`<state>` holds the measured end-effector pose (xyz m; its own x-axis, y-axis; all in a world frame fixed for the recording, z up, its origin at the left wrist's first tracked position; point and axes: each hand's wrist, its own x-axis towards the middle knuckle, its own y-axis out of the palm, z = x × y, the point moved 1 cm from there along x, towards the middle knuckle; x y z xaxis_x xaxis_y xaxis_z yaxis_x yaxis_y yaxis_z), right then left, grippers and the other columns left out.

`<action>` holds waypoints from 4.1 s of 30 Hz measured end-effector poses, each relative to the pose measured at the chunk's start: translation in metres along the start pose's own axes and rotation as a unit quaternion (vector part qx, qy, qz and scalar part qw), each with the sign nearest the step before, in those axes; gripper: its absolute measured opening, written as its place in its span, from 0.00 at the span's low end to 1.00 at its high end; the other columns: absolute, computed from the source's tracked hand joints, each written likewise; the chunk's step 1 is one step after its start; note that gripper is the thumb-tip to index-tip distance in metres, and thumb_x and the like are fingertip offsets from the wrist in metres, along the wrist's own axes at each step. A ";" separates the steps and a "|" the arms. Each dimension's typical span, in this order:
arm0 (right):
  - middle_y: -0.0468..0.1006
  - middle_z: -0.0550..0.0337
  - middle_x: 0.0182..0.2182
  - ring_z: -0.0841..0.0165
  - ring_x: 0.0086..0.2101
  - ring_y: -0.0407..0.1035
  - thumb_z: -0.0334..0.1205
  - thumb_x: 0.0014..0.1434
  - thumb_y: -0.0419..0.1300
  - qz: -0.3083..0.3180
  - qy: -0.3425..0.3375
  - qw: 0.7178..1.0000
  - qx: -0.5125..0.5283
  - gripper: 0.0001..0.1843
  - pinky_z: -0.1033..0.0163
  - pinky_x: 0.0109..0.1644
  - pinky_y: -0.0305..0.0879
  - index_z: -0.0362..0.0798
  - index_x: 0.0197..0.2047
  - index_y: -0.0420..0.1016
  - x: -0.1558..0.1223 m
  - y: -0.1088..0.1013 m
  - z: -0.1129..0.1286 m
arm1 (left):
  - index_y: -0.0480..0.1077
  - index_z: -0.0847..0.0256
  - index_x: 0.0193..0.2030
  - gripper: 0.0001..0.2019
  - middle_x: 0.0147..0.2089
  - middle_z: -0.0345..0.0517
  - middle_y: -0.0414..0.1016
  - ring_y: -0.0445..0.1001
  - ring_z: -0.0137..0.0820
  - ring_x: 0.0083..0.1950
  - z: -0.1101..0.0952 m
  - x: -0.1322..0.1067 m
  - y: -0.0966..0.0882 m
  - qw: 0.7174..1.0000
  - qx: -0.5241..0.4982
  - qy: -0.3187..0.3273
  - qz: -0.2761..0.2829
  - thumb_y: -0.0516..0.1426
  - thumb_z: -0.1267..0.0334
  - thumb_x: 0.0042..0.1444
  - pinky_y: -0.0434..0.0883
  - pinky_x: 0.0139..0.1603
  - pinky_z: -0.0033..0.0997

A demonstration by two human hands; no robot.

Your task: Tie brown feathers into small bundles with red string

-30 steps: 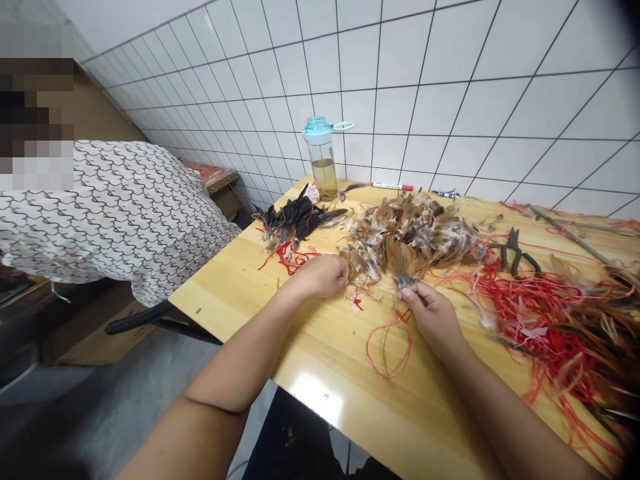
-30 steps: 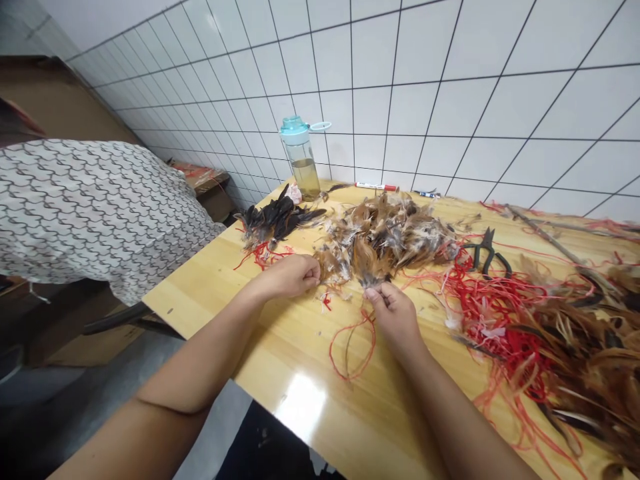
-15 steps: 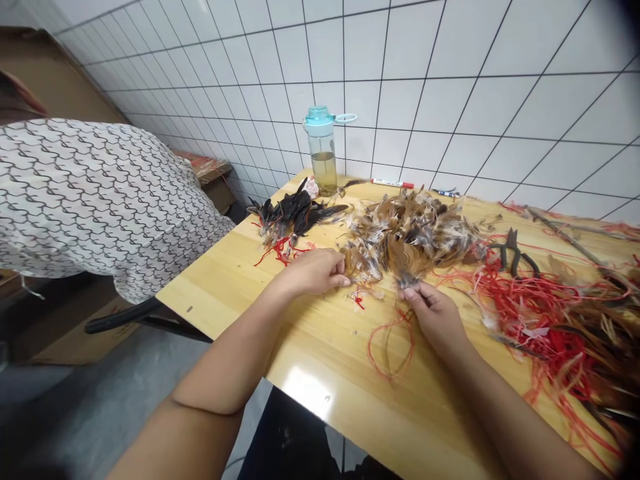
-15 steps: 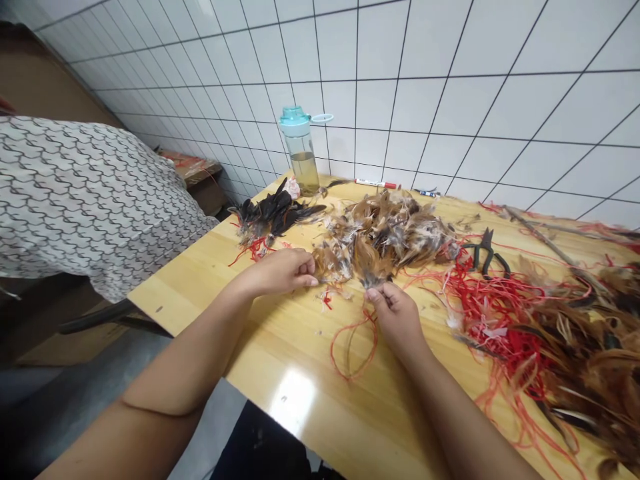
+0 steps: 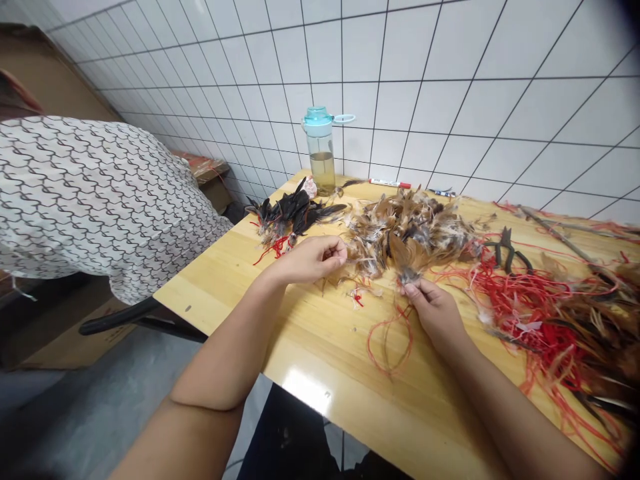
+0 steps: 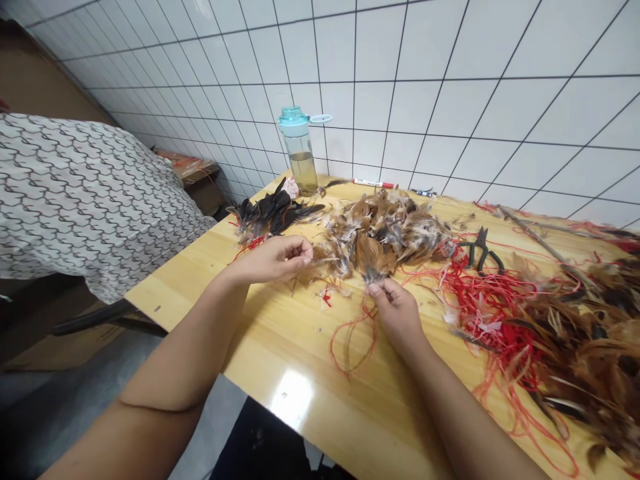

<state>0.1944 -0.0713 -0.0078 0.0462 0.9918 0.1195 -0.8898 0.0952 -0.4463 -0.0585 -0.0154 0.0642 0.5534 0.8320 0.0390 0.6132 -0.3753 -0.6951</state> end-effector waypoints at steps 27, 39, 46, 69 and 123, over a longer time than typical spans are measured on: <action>0.69 0.61 0.21 0.69 0.26 0.62 0.53 0.55 0.55 -0.008 0.003 1.000 0.026 0.18 0.64 0.30 0.58 0.47 0.27 0.73 0.000 0.003 -0.002 | 0.72 0.63 0.35 0.06 0.32 0.41 0.72 0.67 0.23 0.32 -0.010 0.001 0.010 0.996 0.034 0.043 0.067 0.57 0.64 0.53 0.63 0.34 0.22; 0.67 0.63 0.20 0.70 0.25 0.61 0.53 0.54 0.56 0.000 0.008 1.000 0.026 0.18 0.64 0.30 0.58 0.47 0.27 0.72 -0.001 0.003 -0.001 | 0.71 0.60 0.32 0.05 0.36 0.43 0.72 0.68 0.29 0.35 0.004 0.008 0.036 0.968 0.227 0.047 0.099 0.55 0.68 0.49 0.61 0.34 0.27; 0.69 0.62 0.21 0.70 0.26 0.62 0.52 0.54 0.55 -0.002 0.002 1.000 0.030 0.17 0.64 0.30 0.59 0.47 0.26 0.72 0.000 0.004 -0.002 | 0.68 0.62 0.33 0.04 0.34 0.42 0.71 0.67 0.27 0.36 -0.003 0.006 0.027 0.984 0.155 0.080 0.046 0.51 0.69 0.53 0.63 0.38 0.26; 0.66 0.63 0.20 0.71 0.24 0.59 0.49 0.55 0.55 -0.001 -0.012 0.999 0.041 0.15 0.65 0.29 0.56 0.47 0.26 0.72 0.000 0.007 -0.003 | 0.69 0.62 0.33 0.05 0.33 0.39 0.74 0.70 0.24 0.34 -0.007 0.012 0.044 0.996 0.070 0.060 -0.013 0.53 0.68 0.57 0.63 0.37 0.23; 0.74 0.60 0.25 0.70 0.26 0.64 0.53 0.49 0.62 -0.064 0.058 0.972 0.219 0.16 0.65 0.30 0.59 0.48 0.28 0.72 0.003 -0.002 -0.001 | 0.73 0.62 0.37 0.07 0.38 0.47 0.72 0.69 0.32 0.43 0.008 0.012 0.023 0.950 0.180 0.095 -0.236 0.53 0.69 0.57 0.66 0.45 0.33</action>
<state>0.1965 -0.0679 -0.0073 0.1969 0.9797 0.0374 -0.9803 0.1974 -0.0102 -0.0427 -0.0109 0.0428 0.3769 0.7718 0.5121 0.6050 0.2135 -0.7670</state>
